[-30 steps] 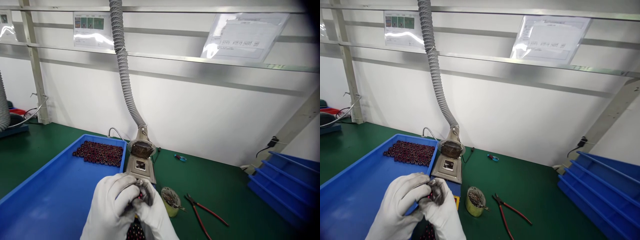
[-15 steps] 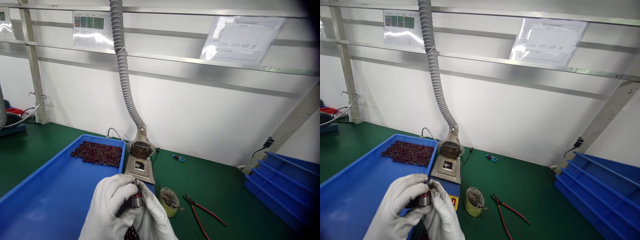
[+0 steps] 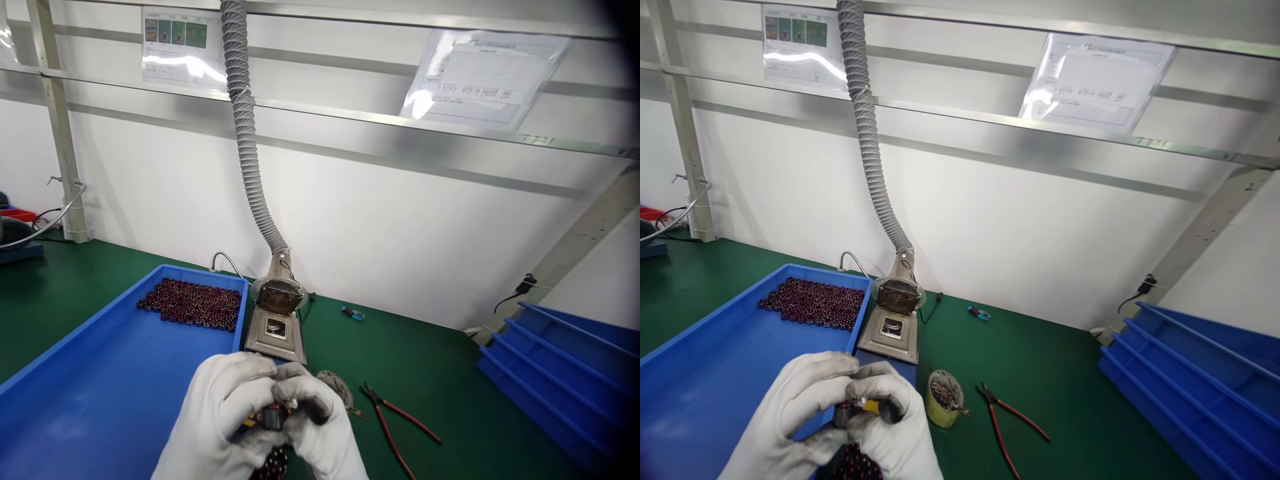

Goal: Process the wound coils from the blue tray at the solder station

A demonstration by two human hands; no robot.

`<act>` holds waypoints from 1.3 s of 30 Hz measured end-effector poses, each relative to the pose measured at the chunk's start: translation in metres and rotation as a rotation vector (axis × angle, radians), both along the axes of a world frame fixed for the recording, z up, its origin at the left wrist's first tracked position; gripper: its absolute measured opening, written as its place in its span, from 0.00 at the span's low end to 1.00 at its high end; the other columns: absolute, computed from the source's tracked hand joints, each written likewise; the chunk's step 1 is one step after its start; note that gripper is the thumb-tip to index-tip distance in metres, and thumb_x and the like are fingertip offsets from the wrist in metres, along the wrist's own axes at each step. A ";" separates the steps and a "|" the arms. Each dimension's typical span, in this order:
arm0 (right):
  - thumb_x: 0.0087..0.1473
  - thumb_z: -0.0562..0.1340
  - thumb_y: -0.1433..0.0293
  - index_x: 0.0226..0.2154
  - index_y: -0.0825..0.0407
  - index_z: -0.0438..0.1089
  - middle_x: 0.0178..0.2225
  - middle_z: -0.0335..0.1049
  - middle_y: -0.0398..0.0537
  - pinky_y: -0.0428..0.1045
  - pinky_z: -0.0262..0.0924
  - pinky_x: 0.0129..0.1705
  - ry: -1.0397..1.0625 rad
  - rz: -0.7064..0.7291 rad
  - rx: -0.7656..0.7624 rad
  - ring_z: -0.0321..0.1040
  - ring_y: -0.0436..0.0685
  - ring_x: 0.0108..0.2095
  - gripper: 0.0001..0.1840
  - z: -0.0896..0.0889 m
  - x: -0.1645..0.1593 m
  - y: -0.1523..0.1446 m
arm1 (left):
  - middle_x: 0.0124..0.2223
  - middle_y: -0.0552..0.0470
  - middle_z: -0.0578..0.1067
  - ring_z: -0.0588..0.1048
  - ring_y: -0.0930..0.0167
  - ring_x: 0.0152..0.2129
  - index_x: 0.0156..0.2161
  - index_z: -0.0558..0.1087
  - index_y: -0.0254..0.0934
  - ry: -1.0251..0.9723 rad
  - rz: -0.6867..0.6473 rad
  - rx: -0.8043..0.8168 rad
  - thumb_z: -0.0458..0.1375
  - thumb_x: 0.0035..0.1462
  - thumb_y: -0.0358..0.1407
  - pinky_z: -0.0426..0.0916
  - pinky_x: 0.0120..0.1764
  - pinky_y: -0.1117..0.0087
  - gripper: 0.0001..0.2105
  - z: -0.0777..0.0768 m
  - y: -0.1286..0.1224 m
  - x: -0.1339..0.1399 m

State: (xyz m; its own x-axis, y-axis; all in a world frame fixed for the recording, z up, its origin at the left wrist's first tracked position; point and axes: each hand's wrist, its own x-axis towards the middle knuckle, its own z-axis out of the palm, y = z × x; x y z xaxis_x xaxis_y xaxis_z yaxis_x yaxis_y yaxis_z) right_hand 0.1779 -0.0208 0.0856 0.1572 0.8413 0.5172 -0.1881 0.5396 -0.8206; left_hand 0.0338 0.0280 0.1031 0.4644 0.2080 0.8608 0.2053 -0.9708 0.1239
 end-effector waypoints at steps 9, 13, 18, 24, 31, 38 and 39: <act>0.42 0.69 0.55 0.27 0.47 0.73 0.29 0.71 0.46 0.51 0.64 0.37 0.490 0.015 -0.173 0.68 0.56 0.31 0.14 -0.002 -0.012 0.002 | 0.41 0.47 0.76 0.70 0.68 0.43 0.41 0.68 0.34 0.011 0.201 0.234 0.48 0.61 0.40 0.64 0.43 0.65 0.12 -0.002 -0.002 -0.006; 0.40 0.71 0.59 0.29 0.49 0.74 0.30 0.72 0.47 0.48 0.62 0.40 0.421 -0.098 -0.170 0.68 0.55 0.33 0.14 0.003 -0.018 -0.002 | 0.40 0.45 0.76 0.70 0.66 0.43 0.40 0.69 0.32 -0.028 0.269 0.304 0.51 0.59 0.38 0.64 0.43 0.63 0.11 -0.004 0.000 -0.011; 0.40 0.71 0.60 0.34 0.53 0.73 0.33 0.73 0.51 0.49 0.65 0.40 0.248 -0.256 -0.190 0.70 0.58 0.35 0.19 0.002 -0.034 -0.004 | 0.38 0.46 0.77 0.72 0.66 0.40 0.38 0.70 0.32 -0.054 0.324 0.382 0.48 0.61 0.38 0.66 0.40 0.65 0.12 -0.001 -0.001 -0.008; 0.44 0.68 0.63 0.34 0.49 0.72 0.33 0.72 0.49 0.53 0.67 0.41 0.272 -0.135 -0.249 0.69 0.60 0.38 0.12 -0.005 -0.034 0.000 | 0.39 0.48 0.77 0.73 0.67 0.39 0.40 0.70 0.35 -0.042 0.303 0.317 0.46 0.62 0.36 0.67 0.40 0.66 0.11 0.000 0.003 -0.007; 0.33 0.73 0.67 0.25 0.52 0.72 0.27 0.73 0.46 0.47 0.68 0.29 0.416 0.105 -0.275 0.70 0.55 0.26 0.14 -0.017 -0.010 0.024 | 0.41 0.47 0.76 0.74 0.69 0.37 0.43 0.67 0.38 -0.025 0.148 0.012 0.54 0.56 0.34 0.71 0.37 0.68 0.09 -0.004 0.003 -0.008; 0.29 0.74 0.77 0.26 0.52 0.73 0.27 0.73 0.46 0.46 0.68 0.30 0.502 0.119 -0.291 0.70 0.55 0.27 0.16 -0.022 -0.011 0.030 | 0.36 0.50 0.76 0.74 0.67 0.36 0.32 0.73 0.41 -0.163 -0.110 -0.512 0.53 0.54 0.33 0.72 0.38 0.69 0.07 -0.001 0.004 -0.007; 0.30 0.74 0.76 0.25 0.52 0.73 0.27 0.73 0.46 0.47 0.68 0.30 0.469 0.134 -0.308 0.70 0.55 0.27 0.15 -0.021 -0.009 0.029 | 0.34 0.50 0.76 0.74 0.67 0.36 0.29 0.73 0.40 -0.211 -0.133 -0.584 0.52 0.53 0.33 0.71 0.37 0.69 0.07 -0.001 0.004 -0.006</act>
State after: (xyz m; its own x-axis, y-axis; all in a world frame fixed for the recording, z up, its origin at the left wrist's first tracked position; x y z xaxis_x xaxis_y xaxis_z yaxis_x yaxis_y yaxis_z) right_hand 0.1684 0.0086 0.0647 0.1922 0.9705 0.1455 -0.6204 0.2351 -0.7482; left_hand 0.0273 0.0324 0.1022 0.3510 0.6237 0.6985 0.0010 -0.7462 0.6657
